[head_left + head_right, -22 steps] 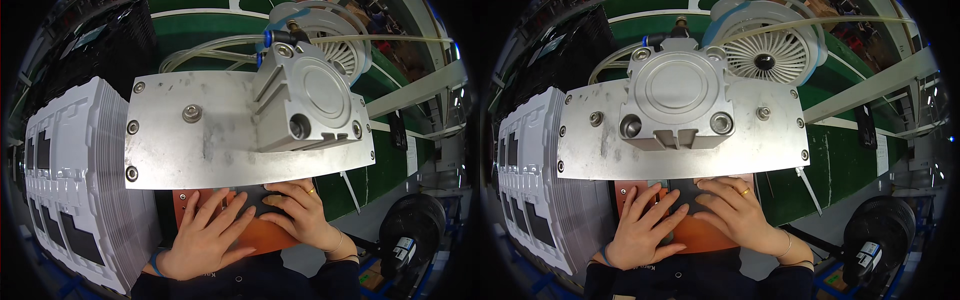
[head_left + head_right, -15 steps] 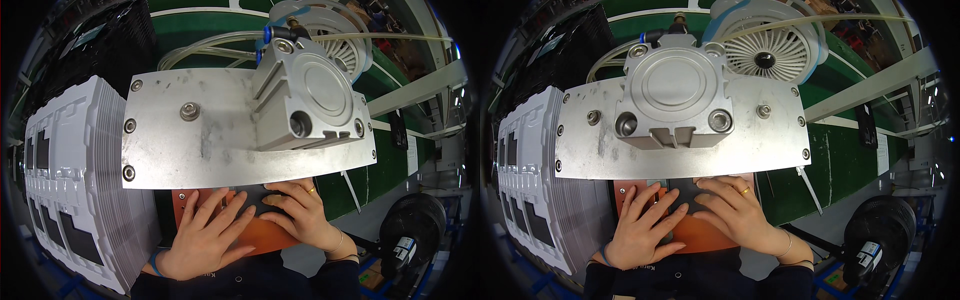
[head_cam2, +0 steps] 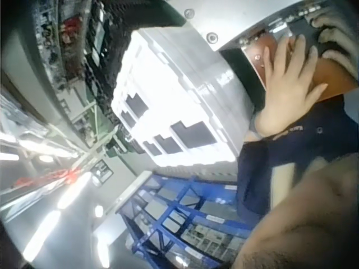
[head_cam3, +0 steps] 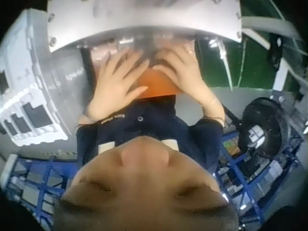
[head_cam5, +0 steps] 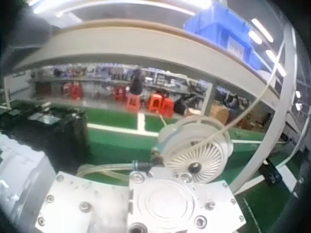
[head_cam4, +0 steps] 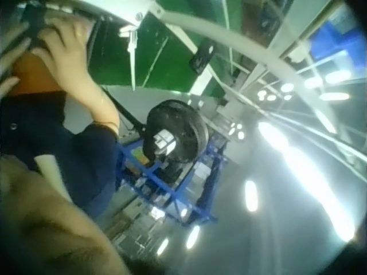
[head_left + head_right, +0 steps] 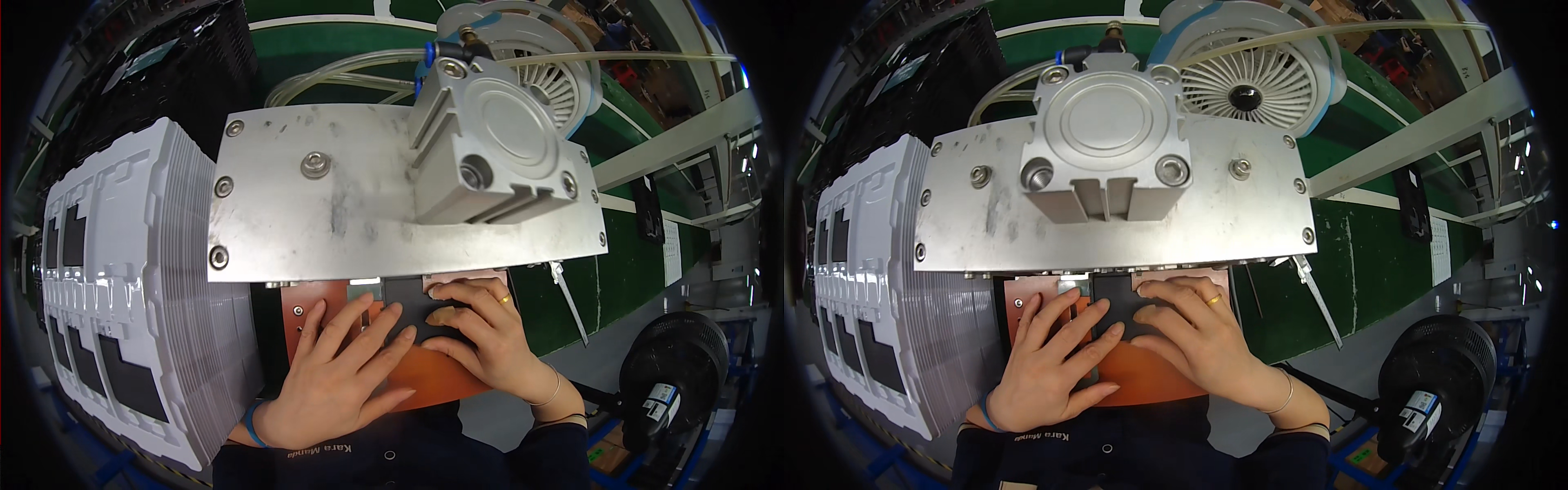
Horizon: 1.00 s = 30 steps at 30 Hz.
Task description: The person repeatedly picks up small black rectangular components from a white tray and places them into a press machine. They operate the machine to press the components, then remove them and return them to the tray. The person also uses a caliper to measure one of the components during the process.
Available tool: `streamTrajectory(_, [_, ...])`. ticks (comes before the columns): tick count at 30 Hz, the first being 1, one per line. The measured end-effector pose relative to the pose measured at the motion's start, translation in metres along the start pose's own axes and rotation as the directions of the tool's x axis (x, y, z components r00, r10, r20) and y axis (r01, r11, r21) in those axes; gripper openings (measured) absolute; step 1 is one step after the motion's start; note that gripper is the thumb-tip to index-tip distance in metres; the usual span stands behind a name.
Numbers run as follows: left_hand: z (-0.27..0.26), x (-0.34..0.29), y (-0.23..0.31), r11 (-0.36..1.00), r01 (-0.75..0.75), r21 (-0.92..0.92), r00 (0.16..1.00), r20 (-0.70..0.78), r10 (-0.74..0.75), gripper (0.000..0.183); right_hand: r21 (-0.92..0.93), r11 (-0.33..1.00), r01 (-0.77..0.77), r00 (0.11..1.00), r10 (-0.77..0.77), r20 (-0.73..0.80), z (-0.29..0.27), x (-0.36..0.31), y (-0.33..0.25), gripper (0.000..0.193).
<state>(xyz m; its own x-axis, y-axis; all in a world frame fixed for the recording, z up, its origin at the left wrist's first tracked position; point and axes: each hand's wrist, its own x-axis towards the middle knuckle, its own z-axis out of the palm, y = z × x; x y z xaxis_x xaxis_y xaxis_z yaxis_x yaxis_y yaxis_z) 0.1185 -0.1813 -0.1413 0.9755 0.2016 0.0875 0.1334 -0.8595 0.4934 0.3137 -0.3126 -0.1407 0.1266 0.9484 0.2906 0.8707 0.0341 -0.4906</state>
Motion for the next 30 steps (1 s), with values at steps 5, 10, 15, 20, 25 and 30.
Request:
streamTrajectory(5, [0.002, -0.001, -0.002, 0.998, -0.025, -0.057, 0.999, -0.044, 0.022, 0.060, 0.069, 0.997, -0.037, 0.994, 0.030, 0.106, -0.008, 0.006, 0.000, 0.030])
streamTrajectory(10, [-0.003, -0.003, 0.000, 0.983, -0.103, -0.149, 0.971, -0.230, 0.067, 0.056, 0.239, 0.965, -0.103, 0.994, 0.091, 0.063, -0.021, 0.006, -0.007, 0.034])
streamTrajectory(15, [-0.001, -0.009, 0.016, 0.847, 0.019, -0.532, 0.915, -0.333, -0.230, 0.045, 0.863, 0.339, -0.374, 0.896, 0.371, 0.242, -0.016, -0.014, -0.013, 0.031])
streamTrajectory(20, [0.002, -0.020, 0.025, 0.480, 0.032, -0.877, 0.924, -0.157, -0.349, 0.022, 0.866, 0.272, -0.419, 0.887, 0.324, 0.328, -0.017, -0.008, -0.041, 0.028])
streamTrajectory(25, [-0.011, -0.048, 0.032, 0.565, 0.055, -0.823, 0.927, -0.168, -0.336, 0.020, 0.768, 0.363, -0.528, 0.849, 0.236, 0.472, -0.021, 0.012, -0.056, 0.017])
streamTrajectory(30, [-0.072, -0.103, 0.049, 0.871, 0.090, -0.483, 0.933, -0.265, -0.243, 0.019, 0.578, 0.816, -0.020, 0.994, 0.080, -0.079, -0.043, 0.010, -0.083, 0.007])
